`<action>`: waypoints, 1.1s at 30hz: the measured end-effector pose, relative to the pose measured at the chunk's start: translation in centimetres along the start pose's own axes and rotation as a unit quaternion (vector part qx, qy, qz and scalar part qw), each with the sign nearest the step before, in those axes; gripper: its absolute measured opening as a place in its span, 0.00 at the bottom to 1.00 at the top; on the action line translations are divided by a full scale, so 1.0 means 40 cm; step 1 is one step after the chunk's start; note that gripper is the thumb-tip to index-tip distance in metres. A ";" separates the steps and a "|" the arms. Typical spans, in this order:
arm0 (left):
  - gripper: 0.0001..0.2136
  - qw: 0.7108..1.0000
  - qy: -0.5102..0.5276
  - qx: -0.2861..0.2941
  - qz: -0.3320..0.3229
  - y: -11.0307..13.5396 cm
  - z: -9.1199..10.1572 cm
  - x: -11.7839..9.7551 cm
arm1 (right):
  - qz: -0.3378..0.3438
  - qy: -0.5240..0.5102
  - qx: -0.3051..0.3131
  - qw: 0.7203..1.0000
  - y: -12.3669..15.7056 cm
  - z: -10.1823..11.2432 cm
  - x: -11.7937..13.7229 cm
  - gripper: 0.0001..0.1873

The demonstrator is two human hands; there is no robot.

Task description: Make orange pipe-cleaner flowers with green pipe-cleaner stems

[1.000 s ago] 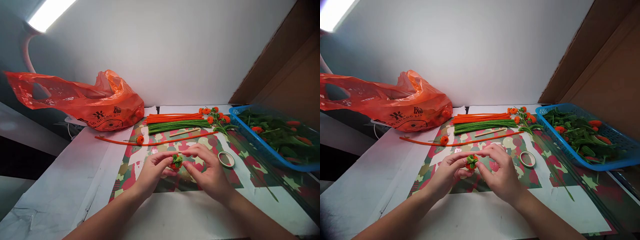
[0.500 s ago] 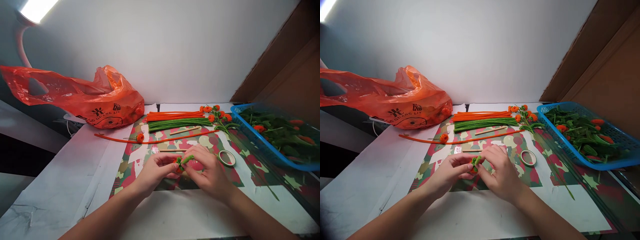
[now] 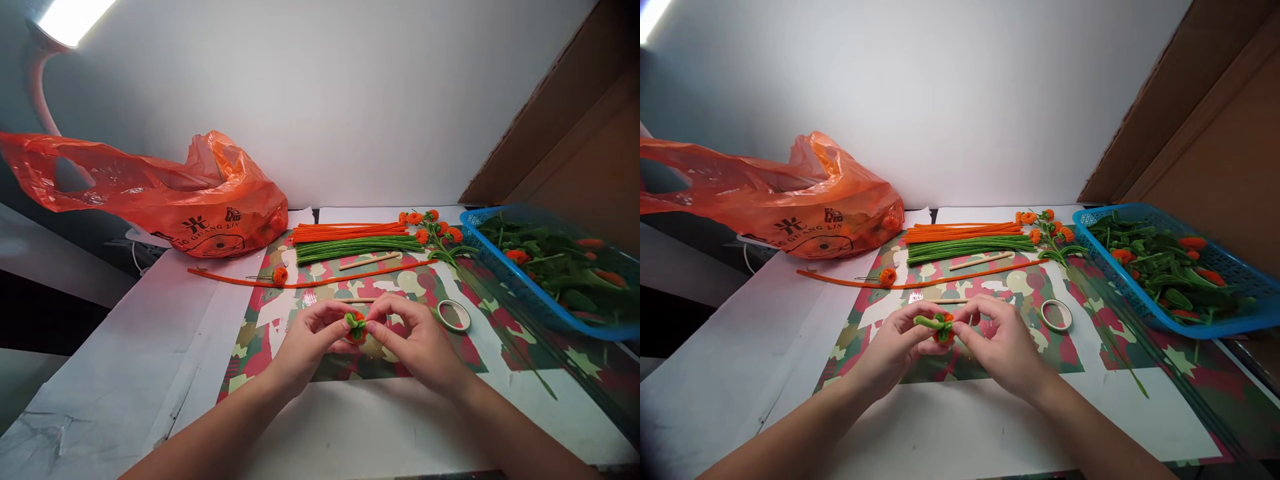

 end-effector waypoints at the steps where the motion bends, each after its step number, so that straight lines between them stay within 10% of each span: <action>1: 0.09 1.000 -0.003 0.004 -0.008 0.001 -0.001 -0.001 | 0.007 0.004 -0.004 1.000 0.001 -0.002 0.005 0.05; 9: 0.08 0.998 -0.038 0.018 -0.054 0.004 -0.004 0.000 | -0.006 0.016 -0.045 0.999 0.015 -0.011 -0.001 0.04; 20: 0.04 0.970 -0.157 -0.048 -0.178 0.018 0.003 -0.023 | 0.233 0.150 -0.090 0.957 0.023 -0.007 0.040 0.06; 29: 0.05 0.903 -0.242 -0.040 -0.354 0.030 0.004 -0.031 | 0.107 0.153 -0.029 0.982 0.027 -0.025 0.012 0.08; 33: 0.03 0.947 -0.187 -0.047 -0.256 0.013 0.004 -0.021 | 0.080 0.106 -0.028 0.991 0.014 -0.012 0.015 0.07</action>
Point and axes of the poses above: each hand's wrist, its own y-axis away from the middle knuckle, its own z-axis out of the back of the hand, x = y × z, the point moved 4 cm from there along -y, towards the middle knuckle, and after that the axes turned 13 degrees about -x, right-handed, at the moved point
